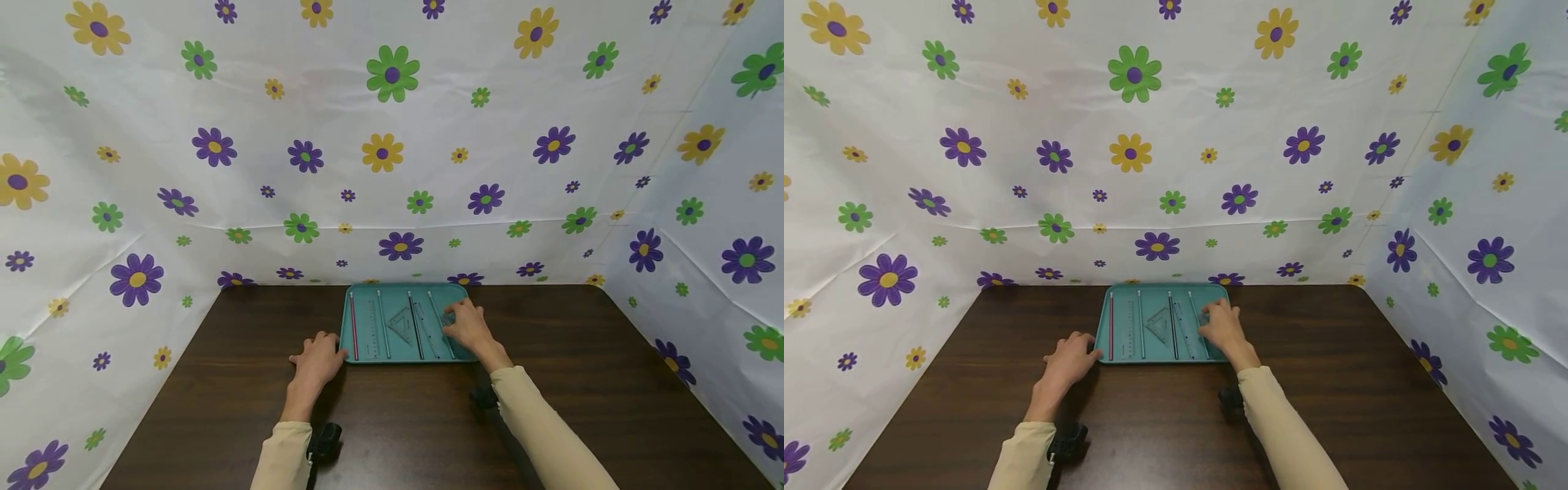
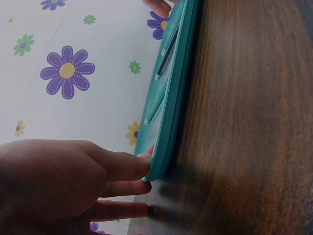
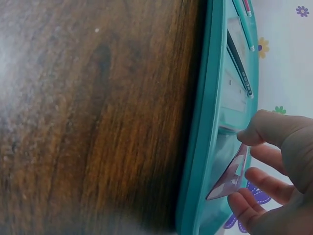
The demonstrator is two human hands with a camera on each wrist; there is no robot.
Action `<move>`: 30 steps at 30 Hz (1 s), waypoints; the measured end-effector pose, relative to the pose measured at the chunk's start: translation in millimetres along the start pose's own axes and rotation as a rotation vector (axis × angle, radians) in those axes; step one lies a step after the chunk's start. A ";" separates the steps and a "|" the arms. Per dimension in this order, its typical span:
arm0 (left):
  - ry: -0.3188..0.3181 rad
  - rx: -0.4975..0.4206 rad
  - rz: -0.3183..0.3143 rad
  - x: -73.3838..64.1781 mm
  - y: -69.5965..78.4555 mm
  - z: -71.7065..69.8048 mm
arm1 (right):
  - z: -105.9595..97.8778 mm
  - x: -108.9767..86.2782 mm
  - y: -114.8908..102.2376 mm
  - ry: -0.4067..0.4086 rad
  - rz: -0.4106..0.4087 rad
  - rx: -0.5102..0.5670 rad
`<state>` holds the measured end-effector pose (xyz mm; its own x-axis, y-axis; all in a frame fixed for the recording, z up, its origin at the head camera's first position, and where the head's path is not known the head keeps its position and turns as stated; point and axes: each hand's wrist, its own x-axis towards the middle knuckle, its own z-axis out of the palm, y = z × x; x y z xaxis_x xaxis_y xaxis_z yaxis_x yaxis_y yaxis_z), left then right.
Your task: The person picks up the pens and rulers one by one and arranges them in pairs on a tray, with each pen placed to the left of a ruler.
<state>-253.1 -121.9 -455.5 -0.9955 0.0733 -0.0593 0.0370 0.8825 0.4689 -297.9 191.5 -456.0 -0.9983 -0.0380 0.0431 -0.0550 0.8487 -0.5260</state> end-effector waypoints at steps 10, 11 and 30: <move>-0.004 0.007 0.004 -0.5 -1.5 3.0 | 6.2 -0.1 10.0 0.022 -0.002 -0.023; -0.003 0.008 0.004 -0.2 -1.6 2.8 | 6.4 0.3 11.0 0.026 -0.004 -0.025; -0.009 0.006 -0.002 -2.0 -5.6 1.9 | 14.5 -5.4 11.3 0.041 -0.025 -0.041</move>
<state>-251.2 -126.0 -459.7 -0.9948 0.0755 -0.0680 0.0356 0.8856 0.4631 -293.3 193.7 -474.5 -0.9951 -0.0387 0.0907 -0.0783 0.8686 -0.4894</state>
